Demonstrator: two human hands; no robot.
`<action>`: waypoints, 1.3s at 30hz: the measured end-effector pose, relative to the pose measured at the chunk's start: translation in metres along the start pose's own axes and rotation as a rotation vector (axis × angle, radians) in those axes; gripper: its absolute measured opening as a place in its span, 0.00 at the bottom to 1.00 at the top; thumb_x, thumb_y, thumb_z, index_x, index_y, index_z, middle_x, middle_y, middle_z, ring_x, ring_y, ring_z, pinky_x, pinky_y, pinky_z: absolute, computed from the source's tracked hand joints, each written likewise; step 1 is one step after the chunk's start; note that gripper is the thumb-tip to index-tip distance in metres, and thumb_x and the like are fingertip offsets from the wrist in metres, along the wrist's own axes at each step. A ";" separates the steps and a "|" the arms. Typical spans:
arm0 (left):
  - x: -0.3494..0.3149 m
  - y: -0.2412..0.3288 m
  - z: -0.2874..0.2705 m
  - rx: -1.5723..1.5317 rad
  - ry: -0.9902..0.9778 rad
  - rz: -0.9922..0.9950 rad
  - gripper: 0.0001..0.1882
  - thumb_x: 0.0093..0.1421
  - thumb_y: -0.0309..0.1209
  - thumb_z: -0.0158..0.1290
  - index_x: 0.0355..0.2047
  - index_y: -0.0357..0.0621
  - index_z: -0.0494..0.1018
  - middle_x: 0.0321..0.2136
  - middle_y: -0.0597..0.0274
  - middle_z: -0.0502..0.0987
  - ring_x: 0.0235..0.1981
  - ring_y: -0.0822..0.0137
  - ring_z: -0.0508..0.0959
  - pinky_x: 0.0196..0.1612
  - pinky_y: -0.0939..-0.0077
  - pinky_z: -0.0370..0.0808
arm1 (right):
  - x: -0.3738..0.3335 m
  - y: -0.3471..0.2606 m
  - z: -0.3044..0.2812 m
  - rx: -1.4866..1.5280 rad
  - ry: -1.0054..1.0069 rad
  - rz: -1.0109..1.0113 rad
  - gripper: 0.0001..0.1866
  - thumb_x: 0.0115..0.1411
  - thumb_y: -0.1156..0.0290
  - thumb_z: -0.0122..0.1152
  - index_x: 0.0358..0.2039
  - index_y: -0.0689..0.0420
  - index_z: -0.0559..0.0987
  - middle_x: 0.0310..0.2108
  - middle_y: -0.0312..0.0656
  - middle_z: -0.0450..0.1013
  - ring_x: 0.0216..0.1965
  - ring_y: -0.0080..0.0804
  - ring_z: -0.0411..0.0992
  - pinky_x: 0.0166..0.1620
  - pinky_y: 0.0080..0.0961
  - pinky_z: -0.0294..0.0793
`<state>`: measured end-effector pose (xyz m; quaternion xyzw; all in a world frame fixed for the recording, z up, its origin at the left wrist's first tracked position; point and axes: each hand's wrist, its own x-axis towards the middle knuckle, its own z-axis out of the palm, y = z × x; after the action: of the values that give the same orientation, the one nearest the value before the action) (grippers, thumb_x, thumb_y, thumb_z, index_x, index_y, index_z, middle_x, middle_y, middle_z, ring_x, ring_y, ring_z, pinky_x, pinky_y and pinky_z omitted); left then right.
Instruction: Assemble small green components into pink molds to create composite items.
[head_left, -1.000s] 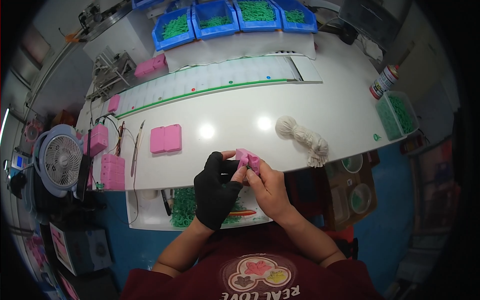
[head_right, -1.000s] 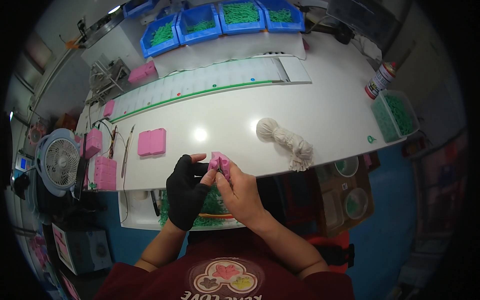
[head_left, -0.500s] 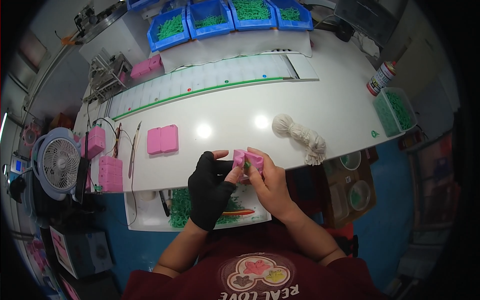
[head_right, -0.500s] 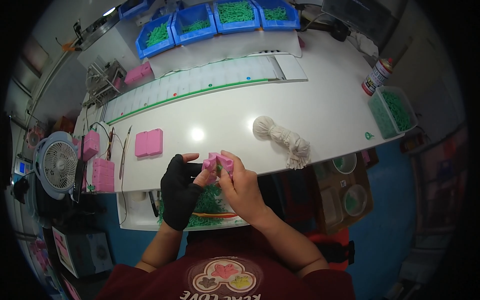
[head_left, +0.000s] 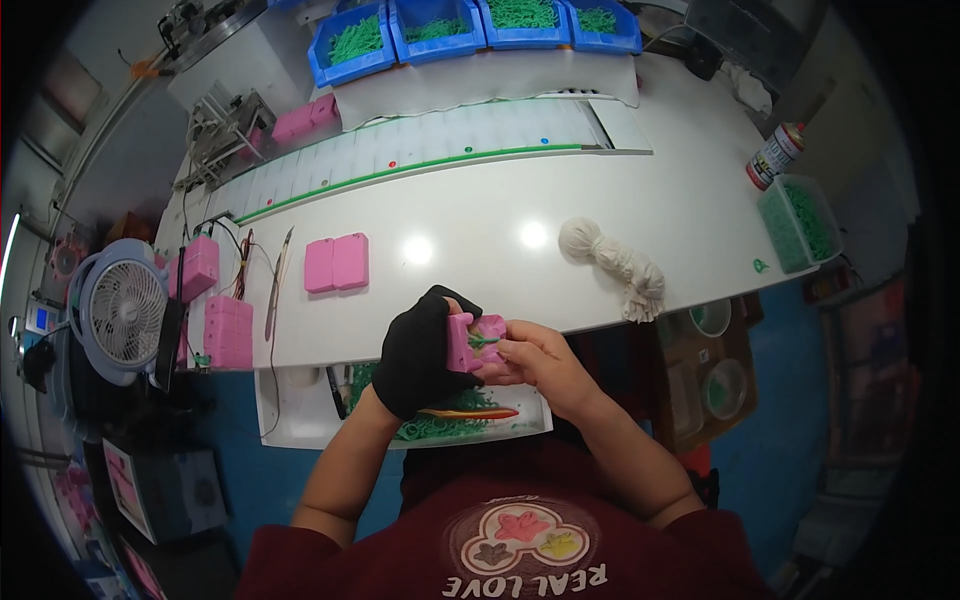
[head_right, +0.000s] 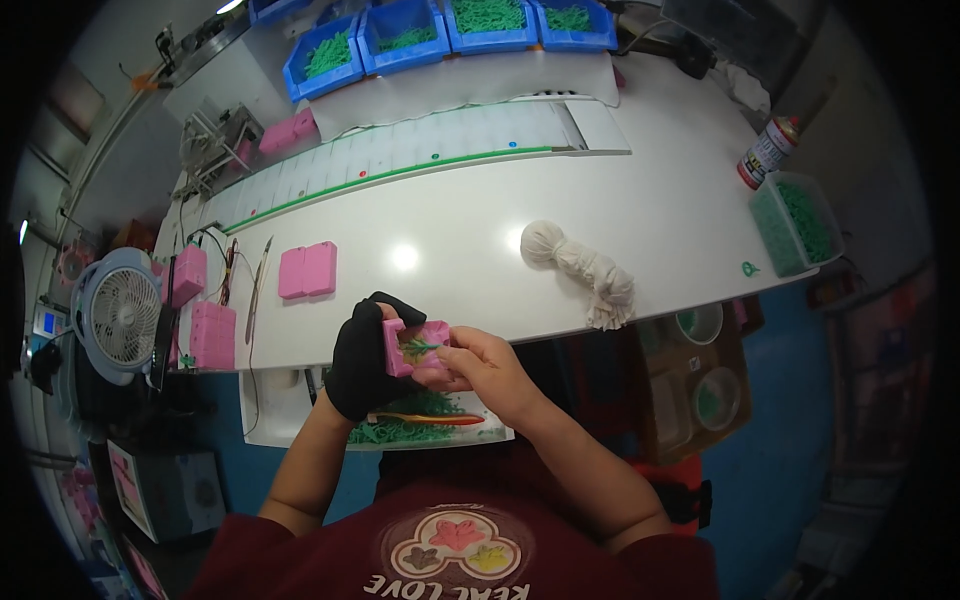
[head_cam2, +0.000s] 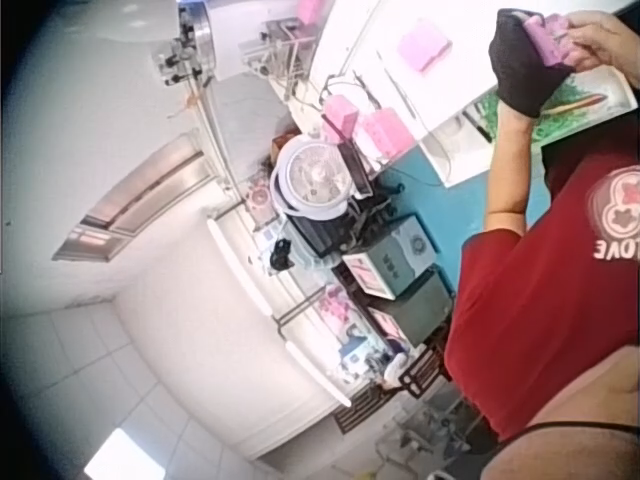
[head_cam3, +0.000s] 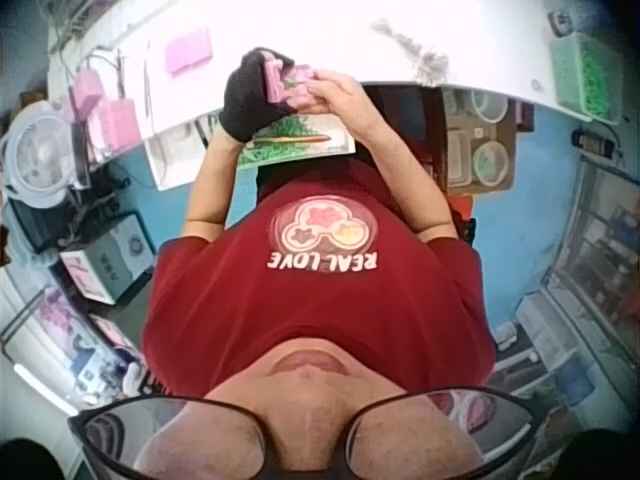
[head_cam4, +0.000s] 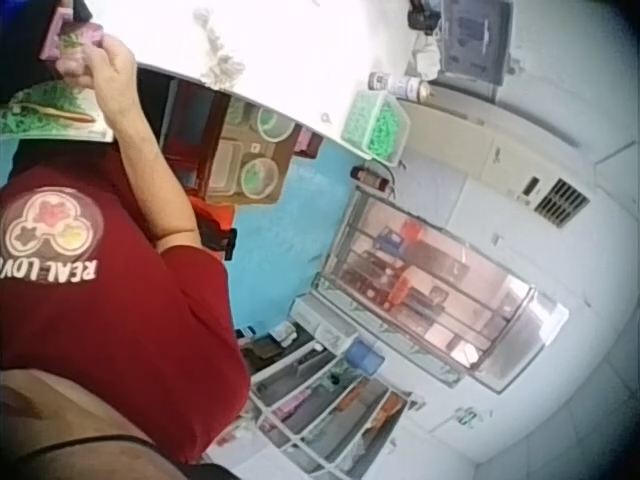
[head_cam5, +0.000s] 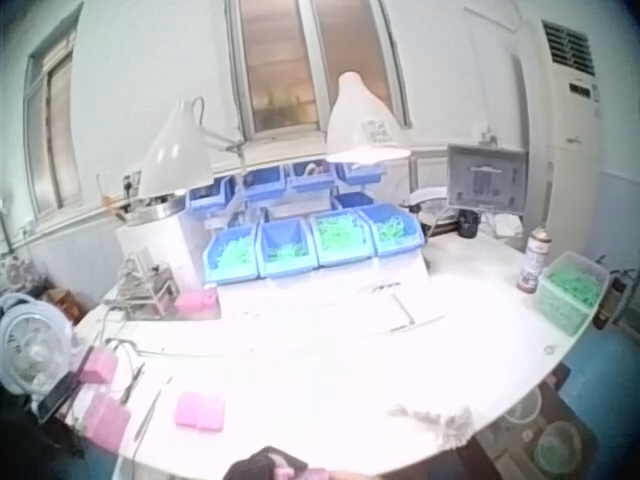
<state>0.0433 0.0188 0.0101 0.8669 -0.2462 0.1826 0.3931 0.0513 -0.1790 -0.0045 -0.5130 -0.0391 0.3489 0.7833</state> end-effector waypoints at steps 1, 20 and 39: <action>0.000 -0.001 -0.001 0.044 0.020 0.017 0.36 0.39 0.50 0.72 0.36 0.39 0.65 0.29 0.58 0.72 0.24 0.60 0.76 0.28 0.70 0.74 | 0.001 -0.003 -0.003 -0.097 0.024 -0.007 0.14 0.65 0.72 0.47 0.47 0.67 0.73 0.36 0.41 0.76 0.38 0.25 0.77 0.43 0.24 0.78; -0.004 -0.005 -0.004 -0.006 -0.169 0.103 0.36 0.37 0.51 0.72 0.34 0.40 0.66 0.29 0.57 0.73 0.26 0.57 0.77 0.29 0.69 0.74 | 0.006 -0.004 -0.007 -0.537 0.020 -0.081 0.07 0.59 0.72 0.57 0.27 0.62 0.78 0.18 0.29 0.69 0.20 0.12 0.62 0.24 0.14 0.61; -0.026 -0.004 0.000 -0.474 0.104 -0.224 0.42 0.33 0.51 0.74 0.37 0.43 0.61 0.34 0.58 0.74 0.32 0.66 0.77 0.35 0.74 0.75 | 0.015 -0.005 0.001 -0.490 -0.192 -0.385 0.12 0.65 0.62 0.55 0.39 0.56 0.79 0.63 0.49 0.61 0.66 0.45 0.54 0.61 0.39 0.57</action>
<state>0.0242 0.0285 -0.0050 0.7620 -0.1639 0.1194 0.6150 0.0649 -0.1701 -0.0038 -0.6341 -0.2919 0.2213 0.6810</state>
